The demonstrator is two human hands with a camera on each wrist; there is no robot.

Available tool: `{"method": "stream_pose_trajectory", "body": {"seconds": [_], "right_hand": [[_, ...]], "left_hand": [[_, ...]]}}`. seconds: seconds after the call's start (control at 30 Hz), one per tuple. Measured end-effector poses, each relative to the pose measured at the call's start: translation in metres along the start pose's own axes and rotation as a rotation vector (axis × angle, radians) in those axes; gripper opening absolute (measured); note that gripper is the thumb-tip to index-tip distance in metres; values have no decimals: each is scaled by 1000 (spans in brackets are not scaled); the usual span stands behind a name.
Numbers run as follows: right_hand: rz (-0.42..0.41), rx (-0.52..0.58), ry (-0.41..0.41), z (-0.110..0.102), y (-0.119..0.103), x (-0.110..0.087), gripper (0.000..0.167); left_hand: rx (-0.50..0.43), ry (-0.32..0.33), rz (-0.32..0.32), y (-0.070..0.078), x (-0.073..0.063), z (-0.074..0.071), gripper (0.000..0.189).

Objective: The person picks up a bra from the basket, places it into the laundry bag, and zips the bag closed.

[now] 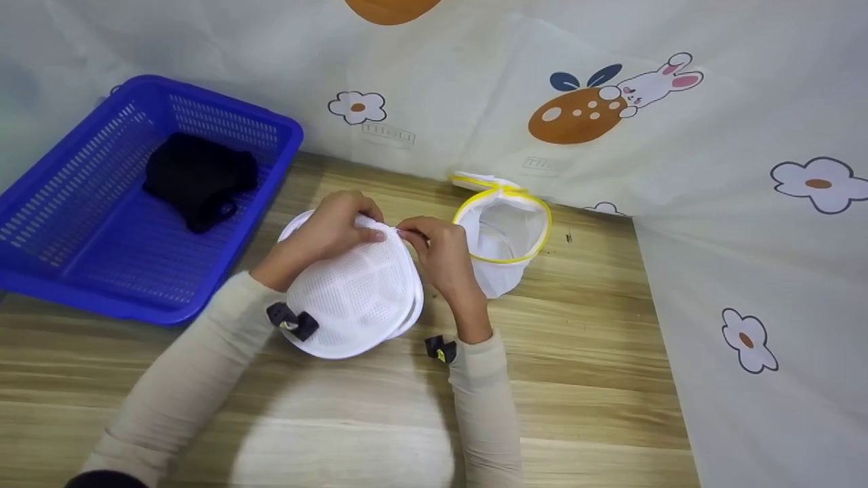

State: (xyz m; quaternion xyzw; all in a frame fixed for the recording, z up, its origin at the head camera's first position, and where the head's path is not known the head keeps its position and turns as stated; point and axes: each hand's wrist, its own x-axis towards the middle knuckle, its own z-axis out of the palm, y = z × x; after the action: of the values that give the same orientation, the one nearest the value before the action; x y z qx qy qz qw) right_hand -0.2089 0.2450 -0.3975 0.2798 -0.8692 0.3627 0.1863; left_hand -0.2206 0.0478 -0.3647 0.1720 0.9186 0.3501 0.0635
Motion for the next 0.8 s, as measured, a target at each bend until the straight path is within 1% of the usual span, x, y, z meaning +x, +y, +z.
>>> {"method": "stream_pose_trajectory", "body": {"seconds": [0.07,0.17,0.23,0.3,0.43,0.5,0.6,0.7,0.8], "right_hand": [[-11,9,9,0,0,0,6],[-37,14,20,2,-1,0,6],[-58,20,25,3,-1,0,6],[-77,22,19,5,0,0,7],[-102,47,-11,7,0,1,7],[-113,70,-30,8,-1,2,8],[-132,101,-47,8,-1,3,9],[-150,128,-54,9,0,3,11],[-168,143,-47,11,2,2,12]], "left_hand": [[-47,47,-2,-1,-4,5,23],[-112,118,22,-6,-10,11,24],[-139,158,46,-10,-14,15,25],[-146,186,64,-14,-17,17,27],[-138,192,79,-19,-21,21,25],[-129,188,82,-20,-23,22,22],[-106,180,103,-21,-24,21,18],[-83,168,154,-23,-26,19,14],[-82,170,208,-26,-26,18,10]]}}
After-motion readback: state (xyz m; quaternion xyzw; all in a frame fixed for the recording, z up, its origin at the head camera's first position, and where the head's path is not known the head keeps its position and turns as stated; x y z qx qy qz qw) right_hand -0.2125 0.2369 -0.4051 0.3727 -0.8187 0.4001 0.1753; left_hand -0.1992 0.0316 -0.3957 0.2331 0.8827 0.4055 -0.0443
